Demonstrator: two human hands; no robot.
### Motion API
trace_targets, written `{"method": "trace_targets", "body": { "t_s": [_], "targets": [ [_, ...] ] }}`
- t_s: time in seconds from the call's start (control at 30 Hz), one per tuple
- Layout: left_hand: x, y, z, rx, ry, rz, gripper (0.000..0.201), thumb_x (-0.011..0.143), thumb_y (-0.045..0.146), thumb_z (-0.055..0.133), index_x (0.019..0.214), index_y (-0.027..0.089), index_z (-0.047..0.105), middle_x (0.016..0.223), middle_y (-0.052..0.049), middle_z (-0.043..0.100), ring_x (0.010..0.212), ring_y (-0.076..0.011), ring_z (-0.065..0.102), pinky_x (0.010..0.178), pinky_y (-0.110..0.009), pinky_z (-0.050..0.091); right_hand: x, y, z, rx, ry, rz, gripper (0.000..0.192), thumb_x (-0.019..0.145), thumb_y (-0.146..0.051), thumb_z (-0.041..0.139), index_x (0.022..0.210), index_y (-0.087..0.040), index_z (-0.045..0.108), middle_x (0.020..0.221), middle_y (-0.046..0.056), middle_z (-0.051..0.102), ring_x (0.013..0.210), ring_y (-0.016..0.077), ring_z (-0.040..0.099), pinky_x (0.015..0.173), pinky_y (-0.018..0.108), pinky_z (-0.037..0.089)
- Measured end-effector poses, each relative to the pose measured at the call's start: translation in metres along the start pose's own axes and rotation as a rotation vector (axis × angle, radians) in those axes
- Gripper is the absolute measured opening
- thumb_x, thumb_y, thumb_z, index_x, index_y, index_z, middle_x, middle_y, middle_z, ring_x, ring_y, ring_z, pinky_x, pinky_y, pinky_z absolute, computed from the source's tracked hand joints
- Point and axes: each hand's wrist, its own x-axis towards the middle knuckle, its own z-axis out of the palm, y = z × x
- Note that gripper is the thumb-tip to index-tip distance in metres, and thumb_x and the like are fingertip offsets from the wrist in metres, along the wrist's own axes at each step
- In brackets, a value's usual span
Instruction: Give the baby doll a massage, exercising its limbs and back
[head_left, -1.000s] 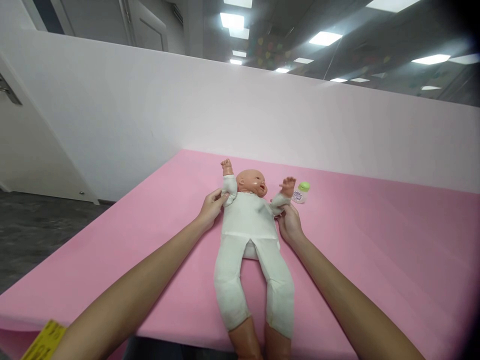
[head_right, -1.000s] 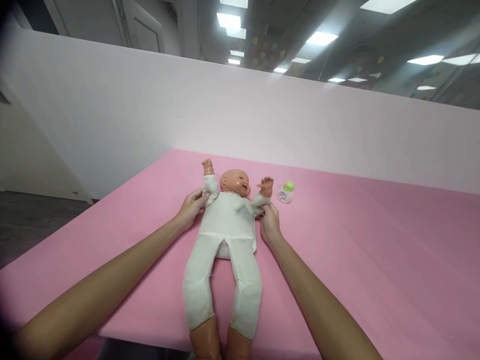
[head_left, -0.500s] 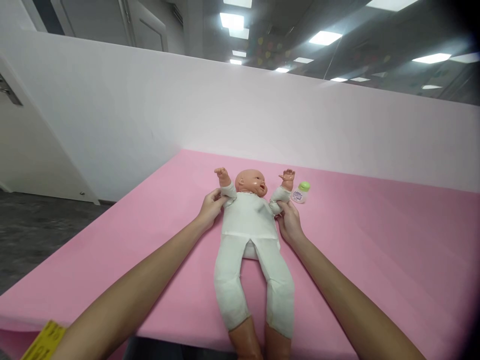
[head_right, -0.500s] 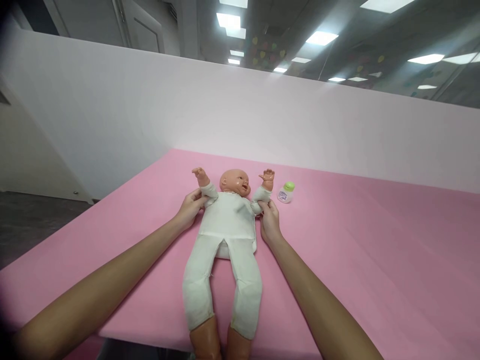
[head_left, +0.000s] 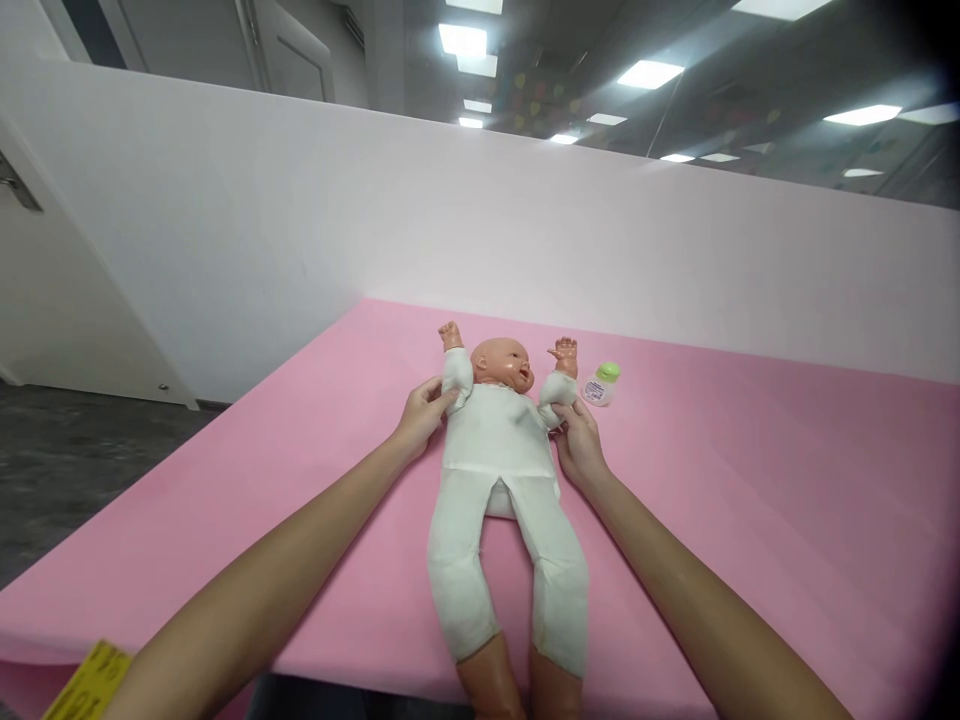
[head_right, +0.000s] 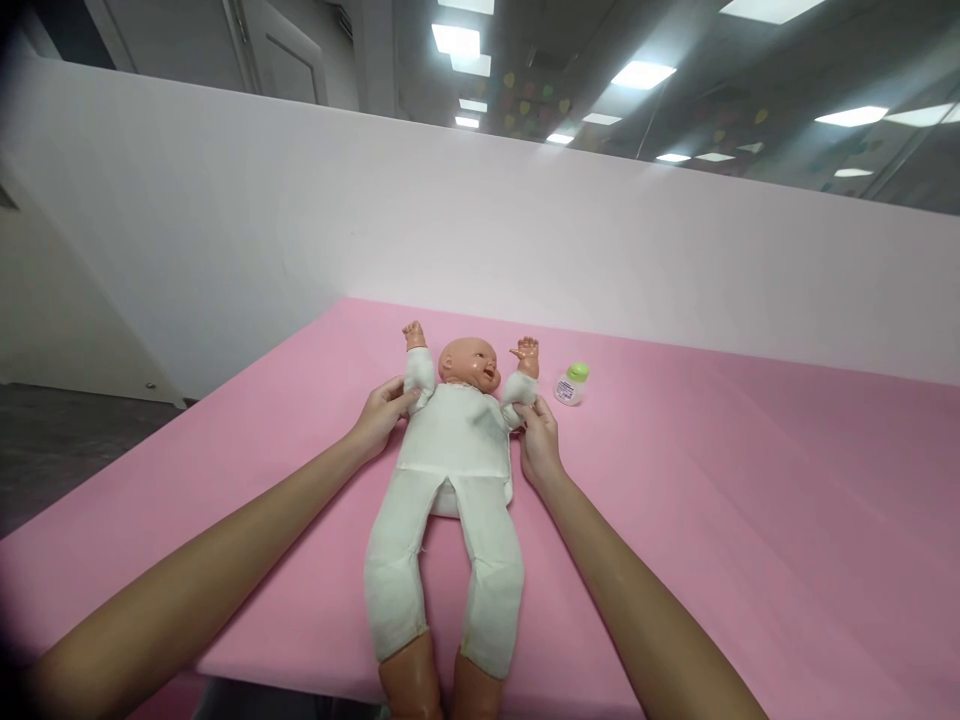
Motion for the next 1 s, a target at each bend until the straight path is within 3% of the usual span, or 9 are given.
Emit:
{"method": "trace_targets", "body": {
  "t_s": [0.13, 0.23, 0.37, 0.53, 0.67, 1.0],
  "targets": [
    [0.0023, -0.0022, -0.0002, -0.012, 0.023, -0.028, 0.023, 0.068, 0.025, 0.073, 0.09, 0.017, 0.071, 0.076, 0.0, 0.062, 0.063, -0.011, 0.047, 0.055, -0.024, 0.031, -0.0017, 0.0002, 0.0035, 0.034, -0.071, -0.043, 0.021, 0.07, -0.029, 0.074, 0.067, -0.024, 0.053, 0.068, -0.003, 0.059, 0.059, 0.0123, 0.048, 0.056, 0.028, 0.04],
    [0.0025, -0.0026, -0.0002, -0.012, 0.036, -0.034, 0.024, 0.067, 0.024, 0.074, 0.09, 0.016, 0.071, 0.074, 0.0, 0.061, 0.062, -0.0106, 0.047, 0.055, -0.024, 0.031, -0.002, 0.0005, 0.0042, 0.029, -0.082, -0.047, 0.018, 0.069, -0.028, 0.074, 0.07, -0.024, 0.056, 0.071, -0.003, 0.061, 0.062, 0.0128, 0.05, 0.056, 0.027, 0.04],
    [0.0007, -0.0006, 0.0005, -0.006, 0.015, 0.005, 0.031, 0.073, 0.032, 0.076, 0.099, 0.016, 0.072, 0.088, -0.003, 0.068, 0.071, -0.0125, 0.053, 0.059, -0.024, 0.036, 0.0002, 0.0013, 0.0018, 0.025, 0.034, 0.003, 0.021, 0.068, -0.026, 0.077, 0.077, -0.023, 0.058, 0.064, -0.007, 0.052, 0.056, 0.0102, 0.044, 0.051, 0.024, 0.034],
    [-0.0012, 0.0013, 0.0004, 0.015, 0.028, -0.027, 0.043, 0.075, 0.052, 0.081, 0.094, 0.014, 0.07, 0.087, -0.004, 0.067, 0.07, -0.0123, 0.051, 0.06, -0.025, 0.035, 0.0029, 0.0026, -0.0001, 0.023, 0.04, 0.026, 0.029, 0.071, -0.036, 0.082, 0.09, -0.023, 0.065, 0.076, -0.005, 0.065, 0.063, 0.0123, 0.054, 0.055, 0.025, 0.041],
    [-0.0013, 0.0018, -0.0001, 0.014, 0.038, -0.023, 0.047, 0.075, 0.056, 0.082, 0.09, 0.014, 0.069, 0.084, -0.004, 0.066, 0.069, -0.0123, 0.05, 0.062, -0.026, 0.035, 0.0024, 0.0022, 0.0004, 0.003, 0.05, 0.032, 0.036, 0.069, -0.042, 0.085, 0.093, -0.023, 0.067, 0.071, -0.006, 0.063, 0.059, 0.0124, 0.051, 0.053, 0.026, 0.039],
    [0.0036, -0.0062, -0.0025, 0.005, 0.006, -0.033, 0.019, 0.068, 0.028, 0.073, 0.084, 0.017, 0.07, 0.075, 0.0, 0.061, 0.063, -0.0107, 0.046, 0.056, -0.024, 0.031, 0.0009, 0.0027, -0.0015, -0.013, -0.031, -0.022, 0.024, 0.064, -0.024, 0.079, 0.083, -0.023, 0.065, 0.071, -0.006, 0.062, 0.062, 0.0114, 0.05, 0.058, 0.025, 0.039]
  ]
}}
